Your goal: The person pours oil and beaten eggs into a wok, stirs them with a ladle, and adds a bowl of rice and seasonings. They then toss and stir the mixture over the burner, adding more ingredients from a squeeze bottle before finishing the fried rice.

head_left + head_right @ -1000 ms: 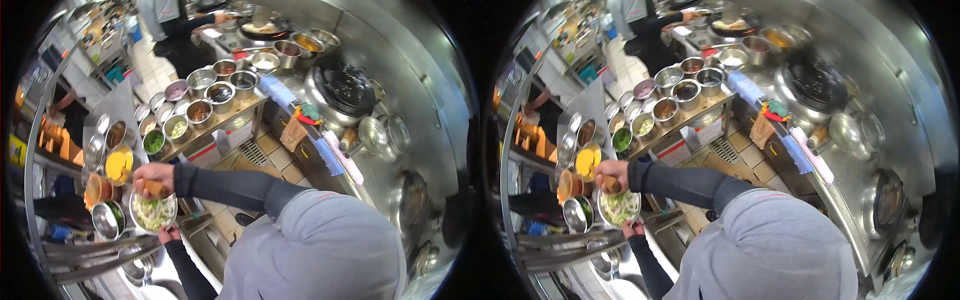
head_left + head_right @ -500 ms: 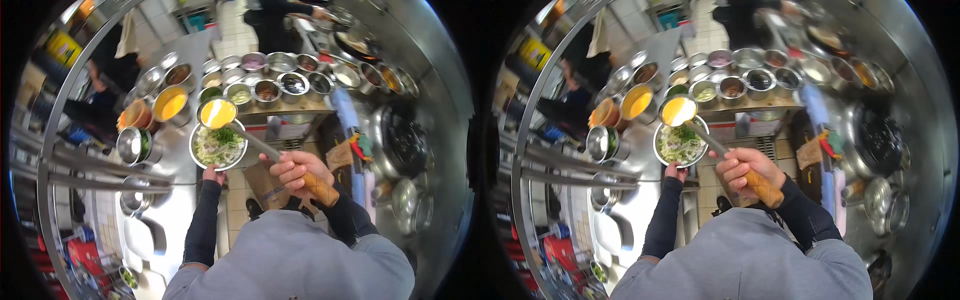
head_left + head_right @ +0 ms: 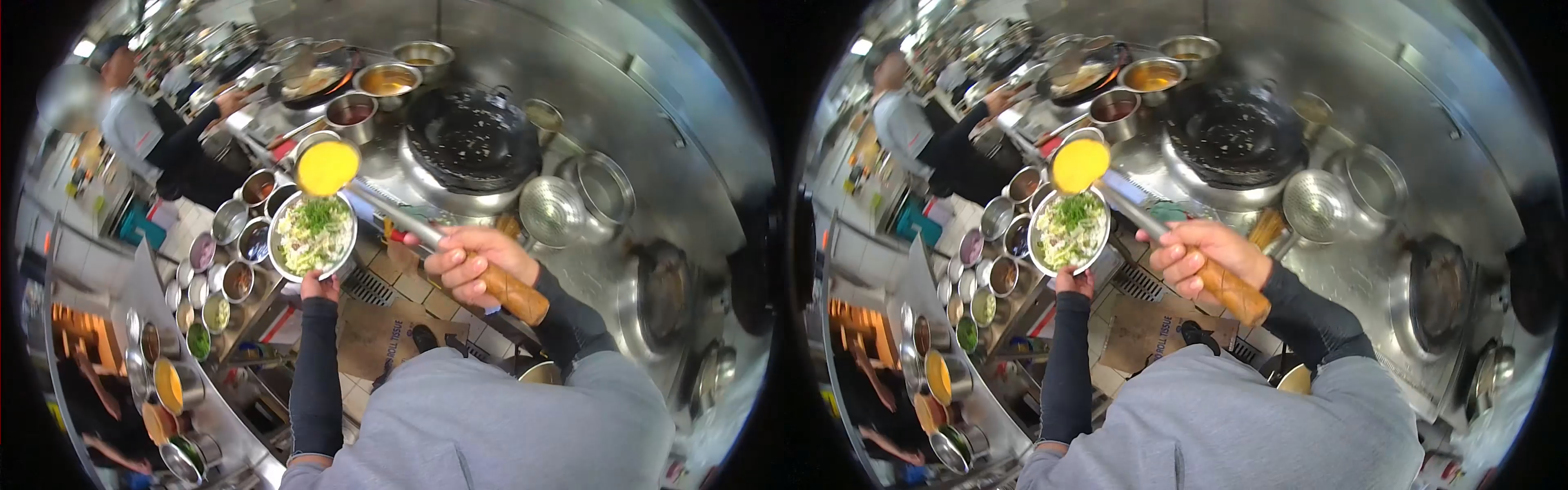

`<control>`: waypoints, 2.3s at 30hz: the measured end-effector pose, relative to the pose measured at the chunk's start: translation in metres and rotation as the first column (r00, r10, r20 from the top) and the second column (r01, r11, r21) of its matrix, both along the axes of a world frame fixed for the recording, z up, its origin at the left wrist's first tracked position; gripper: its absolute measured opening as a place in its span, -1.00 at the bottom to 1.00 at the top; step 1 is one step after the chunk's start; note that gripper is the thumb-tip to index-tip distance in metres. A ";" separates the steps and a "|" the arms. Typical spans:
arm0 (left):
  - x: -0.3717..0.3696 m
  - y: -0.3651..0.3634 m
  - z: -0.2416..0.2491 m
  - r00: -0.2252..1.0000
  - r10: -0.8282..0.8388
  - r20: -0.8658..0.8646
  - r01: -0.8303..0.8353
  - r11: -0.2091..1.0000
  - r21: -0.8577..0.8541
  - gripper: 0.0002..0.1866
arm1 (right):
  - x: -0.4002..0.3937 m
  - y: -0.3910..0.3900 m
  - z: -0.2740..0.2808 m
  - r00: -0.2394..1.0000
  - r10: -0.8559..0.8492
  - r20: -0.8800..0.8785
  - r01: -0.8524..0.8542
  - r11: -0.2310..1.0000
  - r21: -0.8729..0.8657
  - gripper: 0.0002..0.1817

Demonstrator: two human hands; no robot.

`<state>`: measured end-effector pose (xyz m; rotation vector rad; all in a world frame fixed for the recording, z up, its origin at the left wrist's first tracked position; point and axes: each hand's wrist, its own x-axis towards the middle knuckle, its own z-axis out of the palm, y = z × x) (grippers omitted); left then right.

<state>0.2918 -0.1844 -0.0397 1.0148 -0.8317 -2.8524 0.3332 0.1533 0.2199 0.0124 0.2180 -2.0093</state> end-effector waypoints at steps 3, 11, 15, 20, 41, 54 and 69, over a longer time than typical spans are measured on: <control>-0.065 0.037 0.026 0.997 -0.078 -0.009 0.078 0.997 -0.003 -0.73 | -0.035 0.035 0.009 0.984 -0.166 -0.062 0.171 0.982 0.080 -0.70; -0.120 0.072 0.102 0.982 -0.170 -0.082 0.170 0.985 -0.002 -0.77 | -0.117 0.101 -0.061 0.869 -0.493 -0.028 0.480 0.829 0.288 -0.72; -0.111 0.058 0.115 0.964 -0.234 -0.126 0.234 0.972 -0.015 -0.74 | -0.150 0.120 -0.100 0.811 -0.499 -0.304 0.571 0.567 0.594 -0.84; -0.067 0.008 0.055 0.948 -0.318 -0.006 0.317 0.945 -0.087 -0.73 | -0.141 0.093 -0.118 0.654 0.052 -0.755 0.746 -0.215 0.631 -0.64; -0.019 -0.036 -0.026 0.758 -0.606 0.242 0.626 0.780 -0.008 -0.63 | -0.126 0.037 -0.182 0.664 0.601 -0.446 0.746 -0.579 0.330 -0.33; 0.023 -0.048 -0.016 0.885 -0.399 0.239 0.420 0.907 -0.040 -0.67 | -0.137 -0.047 -0.092 0.408 0.080 -0.909 0.910 0.038 0.412 -0.61; 0.242 -0.094 0.014 0.805 0.502 0.315 -0.475 0.865 -0.164 -0.71 | -0.154 -0.358 -0.156 0.303 0.435 -0.848 0.337 0.784 0.522 -0.80</control>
